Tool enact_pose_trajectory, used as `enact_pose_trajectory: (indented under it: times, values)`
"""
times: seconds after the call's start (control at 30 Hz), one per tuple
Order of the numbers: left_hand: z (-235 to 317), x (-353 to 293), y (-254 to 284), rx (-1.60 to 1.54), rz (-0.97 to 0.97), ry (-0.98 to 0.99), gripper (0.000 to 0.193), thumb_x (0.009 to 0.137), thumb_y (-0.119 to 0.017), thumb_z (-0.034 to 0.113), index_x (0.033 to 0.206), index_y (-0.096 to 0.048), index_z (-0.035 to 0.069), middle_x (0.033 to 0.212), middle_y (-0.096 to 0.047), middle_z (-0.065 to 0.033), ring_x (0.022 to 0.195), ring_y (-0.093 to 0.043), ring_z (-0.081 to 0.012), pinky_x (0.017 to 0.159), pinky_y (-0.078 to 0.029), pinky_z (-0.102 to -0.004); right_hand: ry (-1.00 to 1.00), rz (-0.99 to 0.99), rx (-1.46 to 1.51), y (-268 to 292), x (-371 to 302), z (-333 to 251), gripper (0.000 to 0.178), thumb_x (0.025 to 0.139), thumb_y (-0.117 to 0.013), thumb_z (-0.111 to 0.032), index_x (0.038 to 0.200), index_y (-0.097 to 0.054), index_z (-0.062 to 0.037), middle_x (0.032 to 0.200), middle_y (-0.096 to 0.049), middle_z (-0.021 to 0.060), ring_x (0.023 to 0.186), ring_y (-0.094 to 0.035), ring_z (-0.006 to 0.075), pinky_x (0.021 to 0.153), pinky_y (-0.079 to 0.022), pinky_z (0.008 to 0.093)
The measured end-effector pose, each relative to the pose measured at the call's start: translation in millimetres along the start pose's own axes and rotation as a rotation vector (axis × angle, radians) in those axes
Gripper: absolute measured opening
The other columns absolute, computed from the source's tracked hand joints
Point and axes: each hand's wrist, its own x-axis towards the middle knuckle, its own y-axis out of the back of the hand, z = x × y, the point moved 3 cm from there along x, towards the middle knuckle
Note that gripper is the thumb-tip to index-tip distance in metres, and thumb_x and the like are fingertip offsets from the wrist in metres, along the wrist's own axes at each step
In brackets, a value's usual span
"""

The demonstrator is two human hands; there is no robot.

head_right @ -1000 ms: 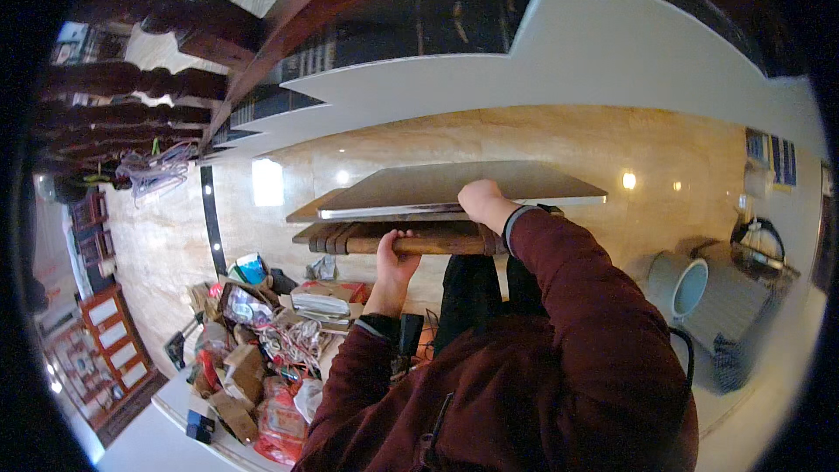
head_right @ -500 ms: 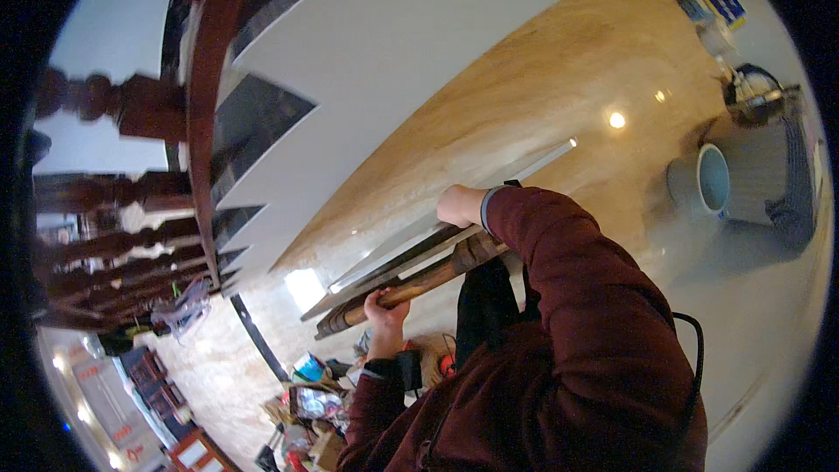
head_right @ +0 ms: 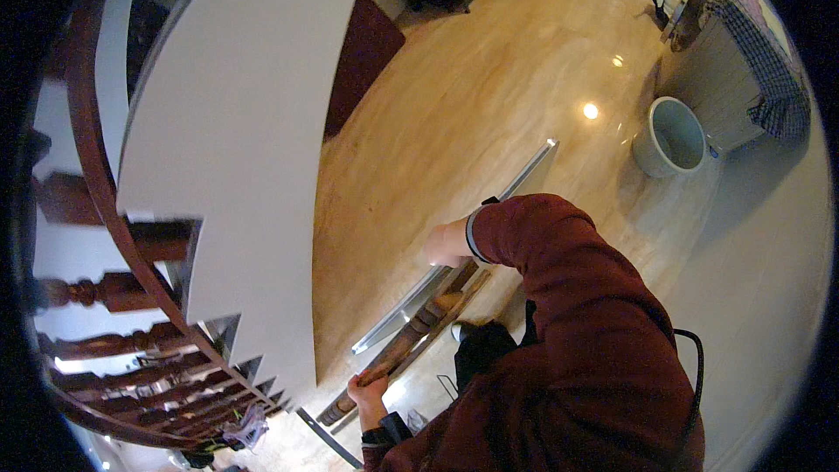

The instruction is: The person wipes a wall with a cloth, then moves and stacks various items including wooden boards, metal frames, and a bucket. They also handle a power strip and a laundry basket, placing items in different locations within the room.

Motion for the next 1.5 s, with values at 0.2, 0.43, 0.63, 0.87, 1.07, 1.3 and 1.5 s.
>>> enact_pose_trajectory:
  times: [0.2, 0.43, 0.63, 0.87, 1.07, 1.3, 1.5]
  values:
    - [-77.2, -49.4, -79.4, -0.057, 0.003, 0.045, 0.004, 0.057, -0.041, 0.014, 0.058, -0.04, 0.01, 0.063, -0.046, -0.0029, 0.069, -0.047, -0.0226, 0.081, -0.033, -0.0482, -0.104, 0.079, 0.008, 4.5, -112.8, 95.3, 0.017, 0.057, -0.06, -0.008, 0.074, -0.063, -0.0038, 0.077, -0.061, 0.014, 0.074, -0.058, 0.03, 0.063, -0.046, 0.04]
    - [-146.7, -58.3, -177.3, -0.094, -0.023, 0.157, 0.004, 0.063, -0.04, 0.017, 0.063, -0.043, 0.014, 0.068, -0.049, -0.0023, 0.071, -0.048, -0.0185, 0.075, -0.038, -0.0416, -0.231, 0.075, 0.021, 14.5, -213.0, 214.3, 0.015, 0.061, -0.058, -0.007, 0.075, -0.062, -0.0039, 0.075, -0.06, 0.0145, 0.074, -0.057, 0.0317, 0.062, -0.046, 0.0409]
    - [-225.6, -52.4, -276.5, -0.023, -0.03, 0.256, 0.006, 0.062, -0.04, 0.017, 0.058, -0.04, 0.012, 0.061, -0.046, -0.0014, 0.064, -0.047, -0.0195, 0.075, -0.037, -0.0421, -0.366, -0.06, -0.099, 30.4, -313.9, 316.7, 0.016, 0.062, -0.058, -0.011, 0.076, -0.062, -0.0046, 0.074, -0.06, 0.0142, 0.073, -0.058, 0.0305, 0.061, -0.046, 0.0397]
    - [-334.9, -103.5, -385.6, 0.095, -0.068, 0.061, 0.012, 0.068, -0.039, 0.021, 0.061, -0.04, 0.012, 0.062, -0.045, -0.0007, 0.066, -0.046, -0.0192, 0.081, -0.035, -0.044, -0.438, -0.009, -0.038, 28.7, -426.0, 459.4, 0.019, 0.06, -0.057, -0.013, 0.077, -0.064, -0.0067, 0.074, -0.06, 0.013, 0.072, -0.058, 0.0301, 0.059, -0.046, 0.0404]
    - [-403.5, -131.8, -475.9, 0.012, -0.078, 0.063, 0.014, 0.07, -0.041, 0.023, 0.066, -0.045, 0.01, 0.068, -0.05, -0.0019, 0.078, -0.05, -0.0231, 0.085, -0.035, -0.0426, -0.442, -0.003, 0.047, 17.0, -474.4, 588.3, 0.02, 0.061, -0.057, -0.014, 0.079, -0.062, -0.0082, 0.077, -0.06, 0.0125, 0.075, -0.058, 0.029, 0.062, -0.046, 0.0404]
    - [-447.6, -138.8, -538.6, -0.107, 0.11, 0.19, 0.022, 0.076, -0.041, 0.02, 0.087, -0.055, 0.008, 0.095, -0.057, -0.004, 0.093, -0.051, -0.02, 0.081, -0.04, -0.034, -0.402, 0.057, -0.065, -11.3, -471.1, 704.1, 0.019, 0.058, -0.06, -0.017, 0.075, -0.063, -0.0099, 0.077, -0.06, 0.01, 0.077, -0.058, 0.0277, 0.063, -0.047, 0.0391]
    - [-465.0, -117.9, -584.8, -0.152, 0.218, 0.208, 0.016, 0.076, -0.043, 0.016, 0.082, -0.055, 0.008, 0.09, -0.057, -0.0026, 0.089, -0.052, -0.0185, 0.077, -0.041, -0.0326, -0.345, 0.08, 0.077, 25.5, -458.3, 781.2, 0.018, 0.057, -0.059, -0.015, 0.074, -0.063, -0.0078, 0.074, -0.06, 0.0106, 0.074, -0.058, 0.0277, 0.062, -0.047, 0.0374]
